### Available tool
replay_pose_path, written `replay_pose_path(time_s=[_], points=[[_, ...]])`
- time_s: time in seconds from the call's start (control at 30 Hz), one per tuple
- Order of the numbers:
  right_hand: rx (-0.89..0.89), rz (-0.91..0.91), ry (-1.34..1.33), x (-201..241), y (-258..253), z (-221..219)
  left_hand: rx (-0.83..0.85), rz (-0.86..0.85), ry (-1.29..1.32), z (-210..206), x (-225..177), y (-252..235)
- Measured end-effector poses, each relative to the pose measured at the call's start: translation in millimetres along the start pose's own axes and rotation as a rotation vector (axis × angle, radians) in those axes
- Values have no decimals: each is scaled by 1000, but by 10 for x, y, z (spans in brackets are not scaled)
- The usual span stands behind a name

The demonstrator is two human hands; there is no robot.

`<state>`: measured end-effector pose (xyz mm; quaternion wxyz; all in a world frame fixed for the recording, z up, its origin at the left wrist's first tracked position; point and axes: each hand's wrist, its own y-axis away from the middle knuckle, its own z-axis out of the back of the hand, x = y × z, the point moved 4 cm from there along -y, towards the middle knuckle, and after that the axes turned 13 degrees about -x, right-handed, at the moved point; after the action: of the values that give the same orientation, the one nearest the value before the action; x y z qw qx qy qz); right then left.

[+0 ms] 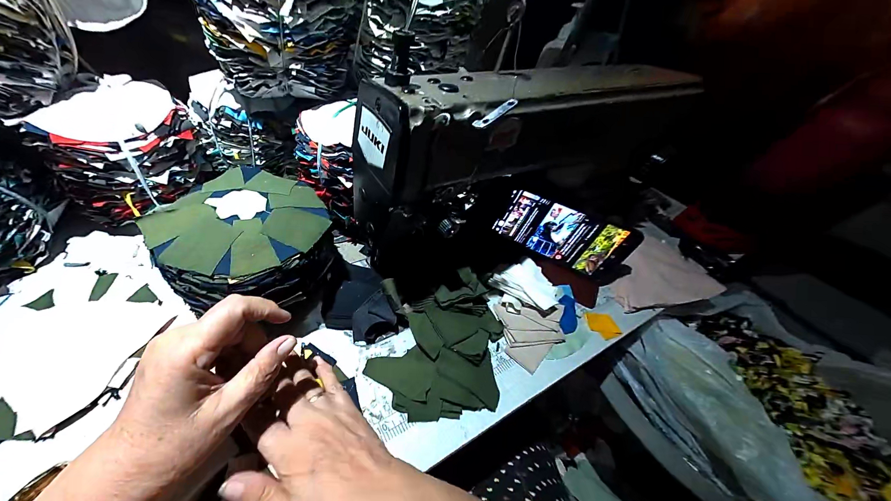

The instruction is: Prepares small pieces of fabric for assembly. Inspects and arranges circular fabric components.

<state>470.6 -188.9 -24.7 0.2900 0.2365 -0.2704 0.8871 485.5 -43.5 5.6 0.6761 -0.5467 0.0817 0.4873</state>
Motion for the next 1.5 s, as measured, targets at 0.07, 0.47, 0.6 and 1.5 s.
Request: replay_pose_path(time_s=[0.07,0.47,0.6,1.5], points=[[-286,51,0,-69,83,258,-7,9,18,10,19,-2],[-613,-330,513,-1623,948,1991,14,54,141,-76,-47,35],[-638,-304,513,-1702,952,1953,26,65,145,-81,-55,25],[-616,-129,-518,-351,204,850,186,580,689,-165,-223,85]])
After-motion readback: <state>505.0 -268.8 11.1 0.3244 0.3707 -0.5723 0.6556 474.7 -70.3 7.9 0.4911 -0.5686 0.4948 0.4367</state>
